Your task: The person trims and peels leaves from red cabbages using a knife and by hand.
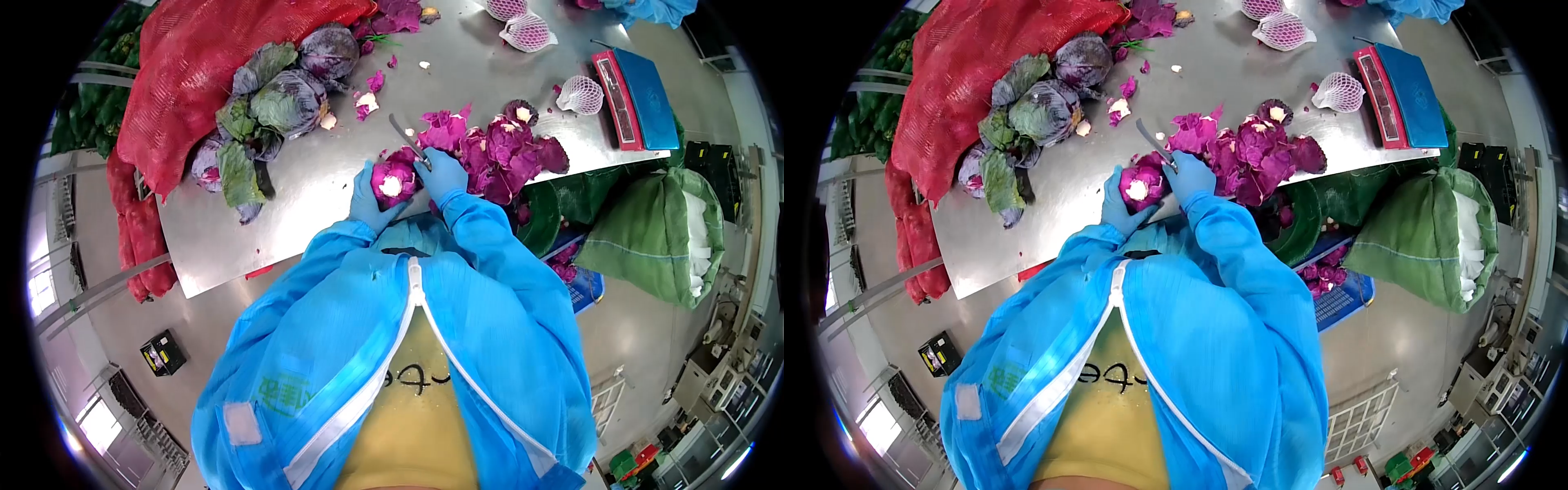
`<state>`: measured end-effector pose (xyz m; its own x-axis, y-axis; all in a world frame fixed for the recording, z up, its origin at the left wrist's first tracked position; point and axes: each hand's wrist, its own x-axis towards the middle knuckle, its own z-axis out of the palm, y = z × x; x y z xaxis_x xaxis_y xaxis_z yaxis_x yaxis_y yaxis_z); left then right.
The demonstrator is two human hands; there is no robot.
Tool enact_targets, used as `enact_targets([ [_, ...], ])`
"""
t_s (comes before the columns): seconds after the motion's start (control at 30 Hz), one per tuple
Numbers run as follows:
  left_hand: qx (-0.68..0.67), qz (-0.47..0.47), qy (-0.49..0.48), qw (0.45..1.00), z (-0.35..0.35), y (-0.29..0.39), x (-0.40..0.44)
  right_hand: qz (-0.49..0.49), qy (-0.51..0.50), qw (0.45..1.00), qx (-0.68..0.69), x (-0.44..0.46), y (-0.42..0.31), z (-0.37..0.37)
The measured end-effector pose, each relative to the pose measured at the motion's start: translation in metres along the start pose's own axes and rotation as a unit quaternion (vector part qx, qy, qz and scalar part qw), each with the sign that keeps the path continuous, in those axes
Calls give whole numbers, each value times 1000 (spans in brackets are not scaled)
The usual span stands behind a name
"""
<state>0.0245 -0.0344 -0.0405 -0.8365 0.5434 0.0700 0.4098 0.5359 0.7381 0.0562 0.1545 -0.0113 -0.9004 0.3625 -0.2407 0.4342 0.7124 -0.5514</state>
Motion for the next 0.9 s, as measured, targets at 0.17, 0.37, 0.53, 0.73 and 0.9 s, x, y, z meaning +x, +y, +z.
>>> enact_targets([
  [0.17, -55, 70, -2, 996, -2, -10, -3, 21, 78, 995, 63, -5, 4, 13],
  [0.37, -18, 189, 18, 982, 3, -26, -2, 63, 127, 984, 107, 0, -1, 12],
  [0.53, -30, 204, 11, 978, 3, -29, -6, 83, 153, 977, 121, -1, 7, 8],
  [0.73, -83, 173, 60, 980, -5, -19, -7, 151, 205, 947, 195, -12, 14, -17],
  [0.9, -276, 64, 1, 959, -12, 8, -4, -61, 81, 852, 514, -42, 7, -19],
])
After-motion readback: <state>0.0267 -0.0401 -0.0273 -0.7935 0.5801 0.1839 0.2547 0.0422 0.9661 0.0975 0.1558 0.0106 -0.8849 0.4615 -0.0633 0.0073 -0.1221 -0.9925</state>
